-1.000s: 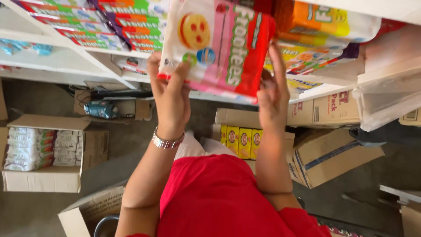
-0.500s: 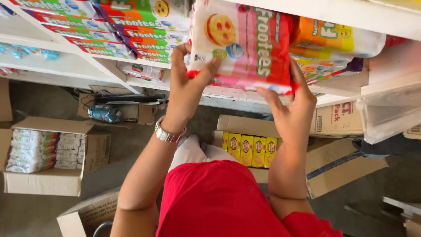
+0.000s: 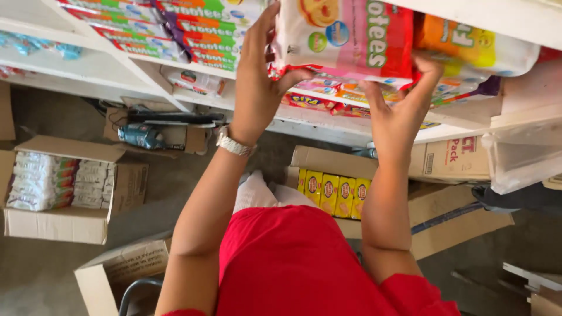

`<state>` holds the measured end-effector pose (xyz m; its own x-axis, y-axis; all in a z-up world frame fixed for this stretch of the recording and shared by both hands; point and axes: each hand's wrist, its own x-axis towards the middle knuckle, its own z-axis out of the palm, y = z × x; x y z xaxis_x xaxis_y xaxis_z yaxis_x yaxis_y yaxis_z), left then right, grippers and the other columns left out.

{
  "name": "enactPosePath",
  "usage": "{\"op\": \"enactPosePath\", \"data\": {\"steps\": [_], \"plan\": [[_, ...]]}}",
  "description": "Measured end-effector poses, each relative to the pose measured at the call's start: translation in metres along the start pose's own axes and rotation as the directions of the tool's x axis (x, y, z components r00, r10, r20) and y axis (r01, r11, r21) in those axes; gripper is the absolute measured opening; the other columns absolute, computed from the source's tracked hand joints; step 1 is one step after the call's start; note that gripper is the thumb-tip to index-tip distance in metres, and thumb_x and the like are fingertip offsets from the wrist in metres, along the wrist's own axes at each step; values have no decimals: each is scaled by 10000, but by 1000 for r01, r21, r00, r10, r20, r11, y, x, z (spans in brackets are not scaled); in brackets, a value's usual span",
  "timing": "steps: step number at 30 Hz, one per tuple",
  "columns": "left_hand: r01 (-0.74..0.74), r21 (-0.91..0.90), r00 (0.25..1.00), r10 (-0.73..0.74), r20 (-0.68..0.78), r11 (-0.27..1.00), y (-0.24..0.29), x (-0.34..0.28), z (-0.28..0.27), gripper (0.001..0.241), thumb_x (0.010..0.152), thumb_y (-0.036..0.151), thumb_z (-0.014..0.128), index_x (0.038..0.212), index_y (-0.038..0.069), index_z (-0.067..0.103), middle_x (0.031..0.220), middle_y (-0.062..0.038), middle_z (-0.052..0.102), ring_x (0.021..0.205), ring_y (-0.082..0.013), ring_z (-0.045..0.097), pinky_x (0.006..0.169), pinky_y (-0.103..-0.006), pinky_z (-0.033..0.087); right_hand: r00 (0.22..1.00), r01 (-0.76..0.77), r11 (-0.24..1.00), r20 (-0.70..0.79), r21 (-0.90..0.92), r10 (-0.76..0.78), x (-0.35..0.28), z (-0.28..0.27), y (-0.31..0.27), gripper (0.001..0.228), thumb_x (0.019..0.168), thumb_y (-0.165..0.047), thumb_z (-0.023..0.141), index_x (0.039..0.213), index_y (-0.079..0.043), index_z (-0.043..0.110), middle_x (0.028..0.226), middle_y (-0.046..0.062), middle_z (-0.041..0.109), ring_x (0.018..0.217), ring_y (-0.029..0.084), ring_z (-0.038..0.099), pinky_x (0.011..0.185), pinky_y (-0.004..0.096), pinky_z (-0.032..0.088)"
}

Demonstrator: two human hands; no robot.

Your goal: Organizing and stocking biscuit and snack packages on grocery store shelves from cardboard boxes.

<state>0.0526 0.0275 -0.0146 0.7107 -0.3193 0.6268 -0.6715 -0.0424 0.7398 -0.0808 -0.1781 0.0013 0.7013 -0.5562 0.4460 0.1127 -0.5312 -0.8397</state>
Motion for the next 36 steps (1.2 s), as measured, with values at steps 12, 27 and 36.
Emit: {"op": "enactPosePath", "data": {"steps": [12,27,36], "plan": [[-4,99,997,-4,78,995,2,2,-18,949,771,283,972,1525,75,435,1285,-146,677,1127,-294,679,979,-392,578,747,626,563,208,-540,-631,-6,14,-17,716,805,-62,1028,1426,-197,698,1428,19,586,1241,315,536,1070,452,471],[34,74,989,-23,-145,997,-15,31,1,221,890,115,809,1029,80,640,949,-58,742,856,-219,755,726,-348,587,768,551,518,155,-654,-622,53,29,-6,506,883,50,790,1354,-130,749,1351,9,669,1249,281,564,1117,454,414],[-92,152,978,118,-172,984,5,29,-12,205,945,70,752,1092,57,610,1012,-83,700,845,-272,702,709,-387,553,735,580,621,10,-528,-678,40,42,-28,243,929,-9,890,1115,-60,743,1091,49,673,1010,277,596,873,420,487]]}}
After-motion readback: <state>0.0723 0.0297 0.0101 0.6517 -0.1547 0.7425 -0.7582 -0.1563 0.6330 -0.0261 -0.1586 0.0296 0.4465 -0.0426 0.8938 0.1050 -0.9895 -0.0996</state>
